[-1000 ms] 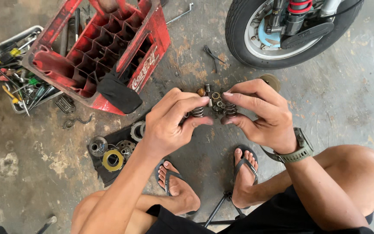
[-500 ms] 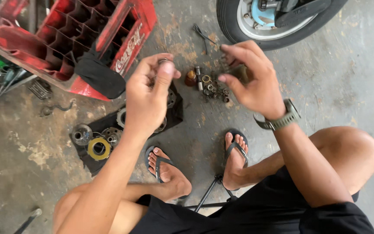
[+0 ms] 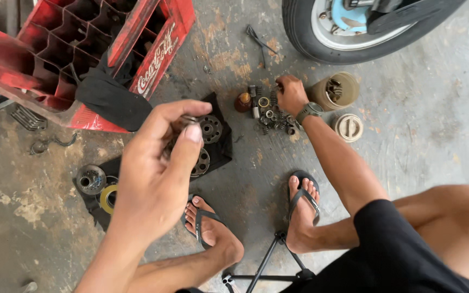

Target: The person sits on a low stool and organizes small mechanical parts, including springs, washers, and metal discs, on a black cloth. They pick up items from a plastic container and the floor, sort them by type, and place them into neat piles.

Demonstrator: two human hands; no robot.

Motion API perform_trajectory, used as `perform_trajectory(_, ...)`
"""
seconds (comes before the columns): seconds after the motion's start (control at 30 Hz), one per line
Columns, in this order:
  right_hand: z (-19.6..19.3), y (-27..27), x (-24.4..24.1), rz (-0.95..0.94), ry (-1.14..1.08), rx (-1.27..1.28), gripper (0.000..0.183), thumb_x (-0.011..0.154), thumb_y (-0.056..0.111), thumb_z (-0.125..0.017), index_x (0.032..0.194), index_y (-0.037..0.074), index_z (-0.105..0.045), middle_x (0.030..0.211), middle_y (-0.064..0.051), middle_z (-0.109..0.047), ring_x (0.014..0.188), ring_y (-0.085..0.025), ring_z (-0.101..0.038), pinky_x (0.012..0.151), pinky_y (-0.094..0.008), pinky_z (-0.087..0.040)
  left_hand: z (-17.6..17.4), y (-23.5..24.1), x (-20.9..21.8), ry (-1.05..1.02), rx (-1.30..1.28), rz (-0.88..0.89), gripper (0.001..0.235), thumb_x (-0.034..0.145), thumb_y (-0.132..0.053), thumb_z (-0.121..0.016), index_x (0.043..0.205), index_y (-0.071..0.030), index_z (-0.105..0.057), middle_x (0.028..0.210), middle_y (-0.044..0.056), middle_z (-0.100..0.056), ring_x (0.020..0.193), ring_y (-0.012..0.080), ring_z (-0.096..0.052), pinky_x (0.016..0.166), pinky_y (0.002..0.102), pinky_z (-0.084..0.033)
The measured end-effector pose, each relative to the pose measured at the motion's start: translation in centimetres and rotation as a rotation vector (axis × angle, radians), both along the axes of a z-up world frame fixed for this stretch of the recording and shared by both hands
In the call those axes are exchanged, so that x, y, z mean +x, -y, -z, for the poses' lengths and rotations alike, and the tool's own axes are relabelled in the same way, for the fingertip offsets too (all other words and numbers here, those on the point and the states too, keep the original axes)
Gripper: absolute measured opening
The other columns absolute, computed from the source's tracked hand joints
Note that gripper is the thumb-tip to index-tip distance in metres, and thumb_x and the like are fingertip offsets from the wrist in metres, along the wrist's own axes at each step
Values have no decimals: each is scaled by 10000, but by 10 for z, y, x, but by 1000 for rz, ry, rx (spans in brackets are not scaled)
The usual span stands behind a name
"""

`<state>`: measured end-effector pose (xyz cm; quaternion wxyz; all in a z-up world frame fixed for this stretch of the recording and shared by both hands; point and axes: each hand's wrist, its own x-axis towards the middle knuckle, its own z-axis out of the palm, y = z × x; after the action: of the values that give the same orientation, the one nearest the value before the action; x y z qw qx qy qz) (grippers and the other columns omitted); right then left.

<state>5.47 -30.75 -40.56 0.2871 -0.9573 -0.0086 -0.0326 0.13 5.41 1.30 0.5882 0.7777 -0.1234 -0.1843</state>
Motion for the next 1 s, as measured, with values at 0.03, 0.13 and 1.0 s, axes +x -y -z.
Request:
perform_trajectory(0.03,8,-1,7,47,-43,0,320,886,27,-617,1185,-83,-648,1083,-298,-619,942,-505,-611,814,-625,-515,-3,-2,1,71,72,-3,305,1029,-246,-499,1271,-119,-634,809,-41,-515,691,56,-447,627,225,-369)
perform_trajectory(0.13,21,-7,20,94,-89,-28,262,887,-54,-646,1146,-93,-637,1101,-291,-598,871,-523,-621,721,-624,-546,-6,-3,2,83,107,-51,323,1005,-226,-527,1277,-98,-644,961,11,-684,829,70,-631,748,214,-505)
perform_trajectory(1.0,-204,-96,-23,34,590,305,101,994,37,-675,1073,-24,-664,1092,-194,-707,996,-322,-715,872,-425,-599,-4,-2,8,114,125,-180,341,984,-208,-587,1286,-65,-654,972,38,-719,878,73,-696,821,194,-542)
